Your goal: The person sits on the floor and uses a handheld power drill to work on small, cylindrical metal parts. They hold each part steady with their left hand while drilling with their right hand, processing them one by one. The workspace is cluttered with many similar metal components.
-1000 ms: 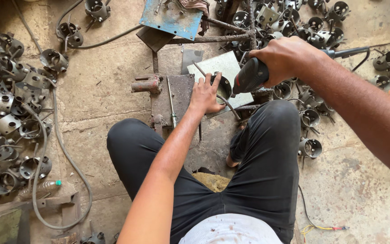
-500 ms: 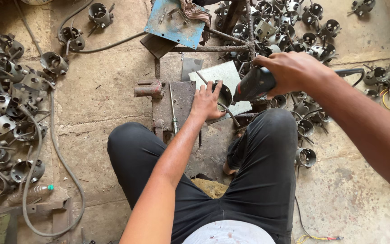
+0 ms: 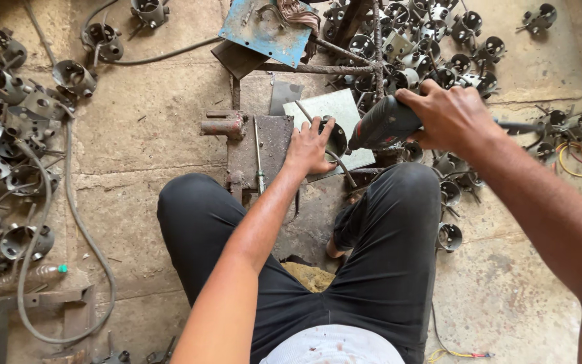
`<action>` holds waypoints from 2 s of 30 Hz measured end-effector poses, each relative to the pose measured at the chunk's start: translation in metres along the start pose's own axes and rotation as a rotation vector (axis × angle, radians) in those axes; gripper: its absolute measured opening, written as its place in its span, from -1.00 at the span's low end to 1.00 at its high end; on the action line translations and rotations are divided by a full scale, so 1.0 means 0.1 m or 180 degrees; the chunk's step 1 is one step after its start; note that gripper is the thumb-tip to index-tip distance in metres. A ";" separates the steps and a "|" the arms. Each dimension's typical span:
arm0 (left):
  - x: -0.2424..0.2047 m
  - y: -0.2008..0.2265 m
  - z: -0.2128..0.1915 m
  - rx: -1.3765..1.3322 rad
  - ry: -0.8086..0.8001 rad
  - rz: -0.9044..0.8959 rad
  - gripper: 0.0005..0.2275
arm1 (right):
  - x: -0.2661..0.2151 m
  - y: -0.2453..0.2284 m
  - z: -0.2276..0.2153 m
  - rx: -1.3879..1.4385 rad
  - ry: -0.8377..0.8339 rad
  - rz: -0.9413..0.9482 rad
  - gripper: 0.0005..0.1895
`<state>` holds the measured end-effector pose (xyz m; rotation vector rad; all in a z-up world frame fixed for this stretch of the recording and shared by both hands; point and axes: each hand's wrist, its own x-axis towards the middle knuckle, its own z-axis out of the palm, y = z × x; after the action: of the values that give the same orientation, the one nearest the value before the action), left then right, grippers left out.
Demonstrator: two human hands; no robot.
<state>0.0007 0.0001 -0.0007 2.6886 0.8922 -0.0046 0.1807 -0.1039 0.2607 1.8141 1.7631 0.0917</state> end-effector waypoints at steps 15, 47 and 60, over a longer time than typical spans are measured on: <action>-0.02 0.09 -0.04 -0.0083 -0.0040 -0.0116 0.12 | 0.30 -0.07 -0.10 0.1073 -0.0759 -0.0077 -0.27; 0.11 0.10 0.13 0.0083 -0.0203 -0.0173 0.15 | 0.21 0.05 0.06 0.1472 -0.0245 -0.0029 -0.34; 0.05 0.07 -0.04 0.0061 -0.0438 0.0185 0.12 | -0.45 0.52 -0.44 0.1177 0.0148 0.0389 -0.30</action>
<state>0.0083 -0.0012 0.0049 2.6928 0.7762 -0.1838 0.2020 -0.1268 0.3360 2.1963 1.7893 -0.1555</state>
